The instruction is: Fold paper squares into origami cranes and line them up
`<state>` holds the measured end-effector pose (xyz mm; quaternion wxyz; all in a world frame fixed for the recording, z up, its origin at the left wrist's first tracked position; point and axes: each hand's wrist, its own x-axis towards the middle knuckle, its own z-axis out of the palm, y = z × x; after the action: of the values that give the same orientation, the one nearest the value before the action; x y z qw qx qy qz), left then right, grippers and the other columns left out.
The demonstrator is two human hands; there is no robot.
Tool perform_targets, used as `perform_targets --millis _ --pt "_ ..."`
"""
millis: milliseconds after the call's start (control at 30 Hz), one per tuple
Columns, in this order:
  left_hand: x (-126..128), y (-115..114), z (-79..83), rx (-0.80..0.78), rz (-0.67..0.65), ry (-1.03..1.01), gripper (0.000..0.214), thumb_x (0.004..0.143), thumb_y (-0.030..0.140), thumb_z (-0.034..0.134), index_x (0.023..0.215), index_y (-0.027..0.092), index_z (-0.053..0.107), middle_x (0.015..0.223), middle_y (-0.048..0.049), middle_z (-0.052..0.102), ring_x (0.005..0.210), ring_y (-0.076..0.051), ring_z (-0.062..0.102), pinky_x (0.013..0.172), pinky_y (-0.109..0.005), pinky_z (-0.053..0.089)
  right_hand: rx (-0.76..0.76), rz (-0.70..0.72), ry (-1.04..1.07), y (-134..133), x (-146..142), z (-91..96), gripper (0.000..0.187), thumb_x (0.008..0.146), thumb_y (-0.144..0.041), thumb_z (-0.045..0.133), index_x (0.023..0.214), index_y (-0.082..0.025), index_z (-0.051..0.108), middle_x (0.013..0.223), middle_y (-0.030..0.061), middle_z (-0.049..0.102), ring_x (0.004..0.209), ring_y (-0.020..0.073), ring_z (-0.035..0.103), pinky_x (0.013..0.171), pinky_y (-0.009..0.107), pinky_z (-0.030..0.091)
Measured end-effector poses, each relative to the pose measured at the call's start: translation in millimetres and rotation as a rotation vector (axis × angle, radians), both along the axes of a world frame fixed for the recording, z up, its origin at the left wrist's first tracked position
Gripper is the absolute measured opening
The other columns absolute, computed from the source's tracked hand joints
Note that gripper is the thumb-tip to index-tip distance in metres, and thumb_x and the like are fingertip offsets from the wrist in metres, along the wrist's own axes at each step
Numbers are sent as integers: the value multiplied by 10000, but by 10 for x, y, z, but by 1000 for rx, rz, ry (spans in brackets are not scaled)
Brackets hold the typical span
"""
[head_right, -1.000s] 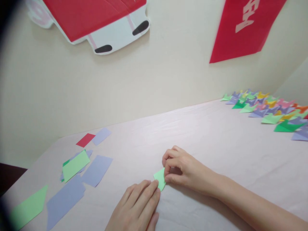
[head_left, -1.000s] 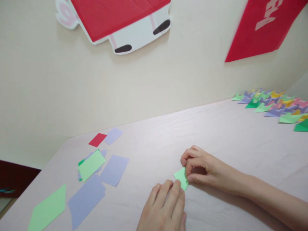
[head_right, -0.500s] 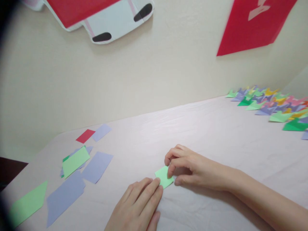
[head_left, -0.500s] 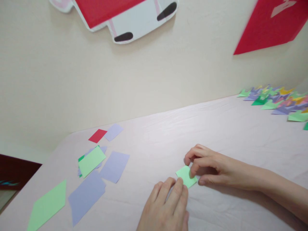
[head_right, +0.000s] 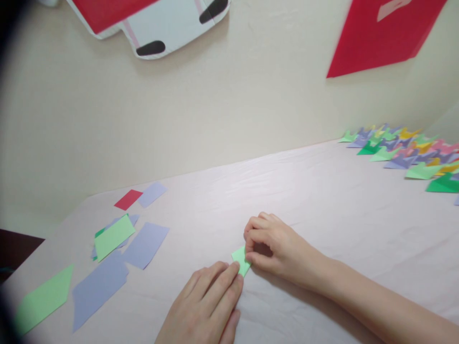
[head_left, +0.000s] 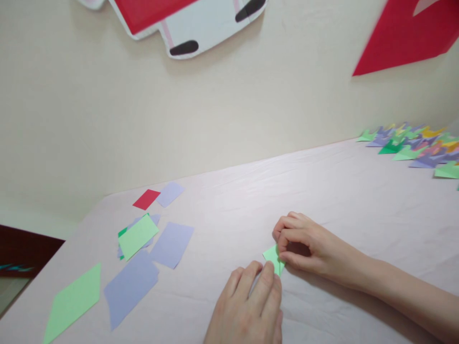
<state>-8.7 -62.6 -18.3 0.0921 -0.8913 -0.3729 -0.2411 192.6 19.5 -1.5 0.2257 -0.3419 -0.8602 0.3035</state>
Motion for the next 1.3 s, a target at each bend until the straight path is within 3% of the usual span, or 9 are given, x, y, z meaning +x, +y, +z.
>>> perform_targets --millis 233,667,1300 --pt "-33 7 12 -96 -32 84 389 898 184 439 1265 117 549 1156 -101 668 1040 -239 587 825 -348 498 41 -26 -5 -31 -23 -8 140 835 -112 590 718 -190 586 811 26 612 804 184 524 769 338 401" --pt "-14 17 2 -107 -32 30 352 920 215 418 1206 93 584 1155 -85 670 1030 -251 569 847 -354 471 -18 -71 -26 -78 -55 24 168 827 -83 550 690 -181 549 767 20 562 746 161 501 668 276 393" --pt "30 4 9 -81 5 4 340 917 249 444 1172 98 609 1126 -65 684 1015 -229 561 845 -328 457 -7 -71 -60 -79 -80 -11 161 811 -68 548 695 -179 537 732 14 564 732 166 497 692 292 377"
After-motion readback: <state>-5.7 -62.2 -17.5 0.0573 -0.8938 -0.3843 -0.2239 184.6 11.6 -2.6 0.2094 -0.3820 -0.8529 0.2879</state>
